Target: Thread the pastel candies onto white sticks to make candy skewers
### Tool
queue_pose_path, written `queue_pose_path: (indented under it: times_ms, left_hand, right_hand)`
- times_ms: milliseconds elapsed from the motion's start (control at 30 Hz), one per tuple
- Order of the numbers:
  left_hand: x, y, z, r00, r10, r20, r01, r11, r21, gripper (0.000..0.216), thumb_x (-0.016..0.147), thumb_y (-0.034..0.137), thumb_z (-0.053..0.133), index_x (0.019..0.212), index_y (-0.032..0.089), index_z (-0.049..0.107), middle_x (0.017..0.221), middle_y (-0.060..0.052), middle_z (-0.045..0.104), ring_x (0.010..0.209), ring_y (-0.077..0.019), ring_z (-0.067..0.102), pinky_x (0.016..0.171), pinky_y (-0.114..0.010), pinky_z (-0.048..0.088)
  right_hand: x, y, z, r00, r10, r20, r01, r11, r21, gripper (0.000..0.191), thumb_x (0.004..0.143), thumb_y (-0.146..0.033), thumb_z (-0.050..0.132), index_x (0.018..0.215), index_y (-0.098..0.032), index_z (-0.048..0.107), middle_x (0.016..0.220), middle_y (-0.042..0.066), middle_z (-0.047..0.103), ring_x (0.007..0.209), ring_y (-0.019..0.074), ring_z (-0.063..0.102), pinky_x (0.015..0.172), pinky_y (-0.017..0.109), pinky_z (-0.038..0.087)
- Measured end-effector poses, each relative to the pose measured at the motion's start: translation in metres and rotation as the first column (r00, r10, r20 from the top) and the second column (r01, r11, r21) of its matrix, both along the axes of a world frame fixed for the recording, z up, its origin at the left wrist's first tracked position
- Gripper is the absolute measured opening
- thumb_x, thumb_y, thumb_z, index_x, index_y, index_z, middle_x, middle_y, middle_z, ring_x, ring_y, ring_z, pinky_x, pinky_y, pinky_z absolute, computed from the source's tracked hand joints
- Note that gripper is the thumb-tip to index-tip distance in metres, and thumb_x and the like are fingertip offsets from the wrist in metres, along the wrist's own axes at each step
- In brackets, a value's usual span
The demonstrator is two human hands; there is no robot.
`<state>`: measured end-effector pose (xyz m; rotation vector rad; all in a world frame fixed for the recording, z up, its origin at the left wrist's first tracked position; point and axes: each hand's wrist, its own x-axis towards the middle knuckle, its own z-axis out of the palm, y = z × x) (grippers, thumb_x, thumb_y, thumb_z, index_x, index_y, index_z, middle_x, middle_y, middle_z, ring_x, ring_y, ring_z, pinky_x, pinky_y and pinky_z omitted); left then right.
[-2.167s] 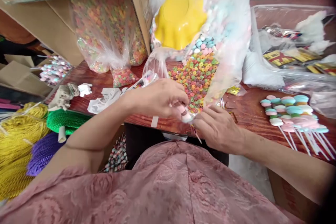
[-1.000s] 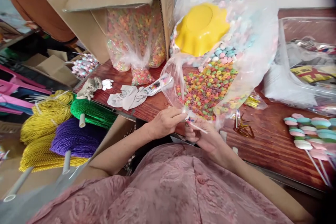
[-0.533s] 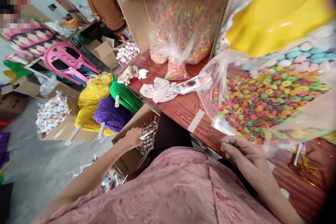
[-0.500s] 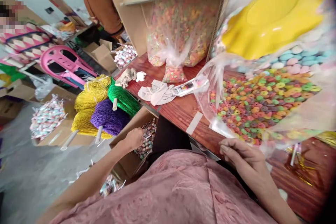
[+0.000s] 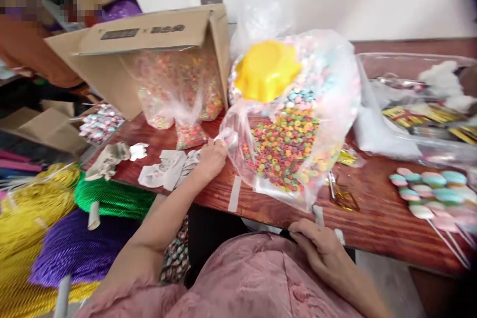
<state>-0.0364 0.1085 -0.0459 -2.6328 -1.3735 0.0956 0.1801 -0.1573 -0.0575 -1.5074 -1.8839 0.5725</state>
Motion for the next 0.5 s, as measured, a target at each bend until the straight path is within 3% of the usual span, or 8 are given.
queue_pose_path:
  times_ms: [133, 300, 400, 500]
  left_hand:
    - [-0.016, 0.004, -0.011, 0.996, -0.059, 0.07, 0.053, 0.996, 0.077, 0.028, 0.087, 0.011, 0.042, 0.09, 0.01, 0.07, 0.097, -0.019, 0.069, 0.097, -0.0314, 0.061, 0.076, -0.039, 0.043]
    - [-0.025, 0.015, -0.013, 0.972, -0.021, 0.234, -0.008, 0.992, 0.124, 0.028, 0.092, 0.027, 0.046, 0.078, 0.017, 0.067, 0.087, -0.012, 0.071, 0.088, -0.0266, 0.065, 0.072, -0.035, 0.044]
    - [-0.027, 0.015, -0.008, 0.952, -0.019, 0.307, -0.021, 0.992, 0.126, 0.025, 0.092, 0.03, 0.048, 0.08, 0.018, 0.067, 0.086, -0.01, 0.072, 0.084, -0.0252, 0.065, 0.073, -0.034, 0.045]
    - [-0.02, -0.009, -0.001, 0.873, -0.157, 0.462, 0.047, 0.97, 0.24, 0.021, 0.094, 0.03, 0.049, 0.091, 0.02, 0.068, 0.097, -0.01, 0.073, 0.093, -0.0252, 0.065, 0.084, -0.037, 0.048]
  right_hand:
    - [0.004, -0.011, -0.004, 0.998, -0.068, 0.004, 0.069, 0.995, -0.078, 0.022, 0.099, -0.017, 0.041, 0.084, -0.02, 0.058, 0.077, 0.002, 0.066, 0.067, 0.0141, 0.062, 0.062, 0.026, 0.047]
    - [0.001, -0.002, -0.006, 0.998, -0.019, 0.056, 0.019, 1.0, 0.001, 0.024, 0.097, -0.014, 0.039, 0.086, -0.018, 0.06, 0.077, 0.003, 0.064, 0.069, 0.0141, 0.059, 0.063, 0.025, 0.043]
    - [0.02, -0.002, -0.008, 0.979, -0.172, 0.109, 0.163, 0.983, 0.082, 0.022, 0.097, -0.014, 0.042, 0.088, -0.018, 0.062, 0.079, 0.004, 0.065, 0.071, 0.0146, 0.059, 0.066, 0.026, 0.042]
    - [0.048, -0.006, -0.007, 0.883, -0.387, 0.266, 0.365, 0.922, 0.129, 0.024, 0.097, -0.017, 0.043, 0.087, -0.017, 0.065, 0.079, 0.005, 0.065, 0.072, 0.015, 0.059, 0.066, 0.026, 0.04]
